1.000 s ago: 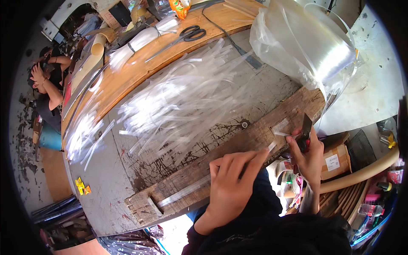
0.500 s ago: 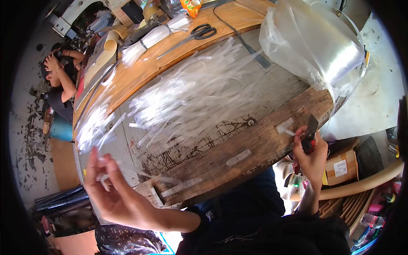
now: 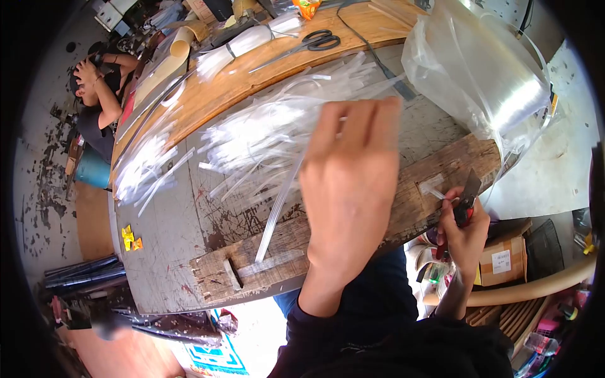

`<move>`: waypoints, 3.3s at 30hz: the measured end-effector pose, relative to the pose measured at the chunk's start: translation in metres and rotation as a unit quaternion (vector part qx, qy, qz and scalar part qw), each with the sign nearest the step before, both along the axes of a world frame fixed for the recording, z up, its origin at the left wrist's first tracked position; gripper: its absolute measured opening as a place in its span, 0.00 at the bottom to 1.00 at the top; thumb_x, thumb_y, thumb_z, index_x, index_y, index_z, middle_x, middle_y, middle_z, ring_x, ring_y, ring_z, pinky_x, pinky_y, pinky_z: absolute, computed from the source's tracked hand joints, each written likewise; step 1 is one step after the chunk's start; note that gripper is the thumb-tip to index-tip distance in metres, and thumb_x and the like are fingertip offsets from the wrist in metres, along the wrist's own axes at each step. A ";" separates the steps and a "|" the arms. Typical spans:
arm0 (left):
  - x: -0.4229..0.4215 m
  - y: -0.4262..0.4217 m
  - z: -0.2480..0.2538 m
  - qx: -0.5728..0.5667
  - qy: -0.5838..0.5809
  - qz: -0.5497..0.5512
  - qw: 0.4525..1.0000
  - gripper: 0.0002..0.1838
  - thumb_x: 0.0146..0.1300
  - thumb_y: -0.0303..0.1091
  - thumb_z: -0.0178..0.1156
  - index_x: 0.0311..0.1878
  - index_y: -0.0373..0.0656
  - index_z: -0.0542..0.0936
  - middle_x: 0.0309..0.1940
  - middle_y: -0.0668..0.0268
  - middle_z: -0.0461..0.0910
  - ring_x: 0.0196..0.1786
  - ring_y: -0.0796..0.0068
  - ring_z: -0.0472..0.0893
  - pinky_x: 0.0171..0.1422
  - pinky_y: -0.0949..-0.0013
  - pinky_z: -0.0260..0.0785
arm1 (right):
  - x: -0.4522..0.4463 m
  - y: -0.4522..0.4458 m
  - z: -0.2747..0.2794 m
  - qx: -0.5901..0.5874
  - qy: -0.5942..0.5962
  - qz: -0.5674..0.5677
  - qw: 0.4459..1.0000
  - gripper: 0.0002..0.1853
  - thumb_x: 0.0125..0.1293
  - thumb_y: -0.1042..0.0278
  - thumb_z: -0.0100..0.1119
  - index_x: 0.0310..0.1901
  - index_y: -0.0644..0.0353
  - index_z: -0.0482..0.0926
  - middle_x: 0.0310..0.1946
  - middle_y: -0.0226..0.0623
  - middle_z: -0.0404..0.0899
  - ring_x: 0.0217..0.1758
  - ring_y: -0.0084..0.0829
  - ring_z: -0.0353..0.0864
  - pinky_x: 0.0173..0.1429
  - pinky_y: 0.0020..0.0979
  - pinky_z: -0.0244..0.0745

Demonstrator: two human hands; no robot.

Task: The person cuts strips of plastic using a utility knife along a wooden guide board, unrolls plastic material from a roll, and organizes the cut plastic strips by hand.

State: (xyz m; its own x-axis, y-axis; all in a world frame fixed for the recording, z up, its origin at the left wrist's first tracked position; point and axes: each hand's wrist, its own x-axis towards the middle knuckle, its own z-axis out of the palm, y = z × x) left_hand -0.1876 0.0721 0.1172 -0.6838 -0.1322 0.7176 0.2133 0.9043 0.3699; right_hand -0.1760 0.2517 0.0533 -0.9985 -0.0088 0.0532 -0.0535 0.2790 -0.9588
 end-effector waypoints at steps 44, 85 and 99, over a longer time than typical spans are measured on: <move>0.169 -0.083 -0.097 -0.071 0.044 0.372 0.925 0.12 0.61 0.42 0.47 0.29 0.53 0.79 0.29 0.77 0.79 0.39 0.74 0.75 0.65 0.57 0.46 | 0.004 -0.103 0.047 0.250 0.182 0.464 0.830 0.16 0.45 0.74 0.63 0.36 0.57 0.68 0.29 0.32 0.75 0.31 0.38 0.78 0.31 0.34 0.73; 0.160 -0.024 -0.087 -0.057 -0.002 0.138 0.989 0.07 0.48 0.43 0.67 0.23 0.59 0.77 0.20 0.82 0.71 0.34 0.79 0.76 0.57 0.47 0.48 | 0.031 -0.065 0.022 0.123 0.195 0.476 0.849 0.13 0.47 0.71 0.62 0.37 0.58 0.73 0.29 0.28 0.77 0.27 0.34 0.79 0.28 0.30 0.74; 0.163 -0.028 -0.091 -0.066 -0.006 0.150 0.986 0.11 0.49 0.51 0.63 0.22 0.58 0.80 0.19 0.80 0.68 0.30 0.77 0.72 0.61 0.51 0.51 | 0.021 -0.028 0.024 0.144 0.140 0.369 0.907 0.11 0.55 0.68 0.60 0.39 0.59 0.75 0.26 0.37 0.78 0.25 0.37 0.79 0.28 0.31 0.74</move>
State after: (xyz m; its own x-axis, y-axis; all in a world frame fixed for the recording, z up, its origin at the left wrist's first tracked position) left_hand -0.0245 0.0446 0.0261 -0.6364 -0.2360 0.7344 -0.0755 0.9665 0.2452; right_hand -0.1548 0.2236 0.0768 -0.6623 -0.7240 0.1928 -0.5575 0.3042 -0.7725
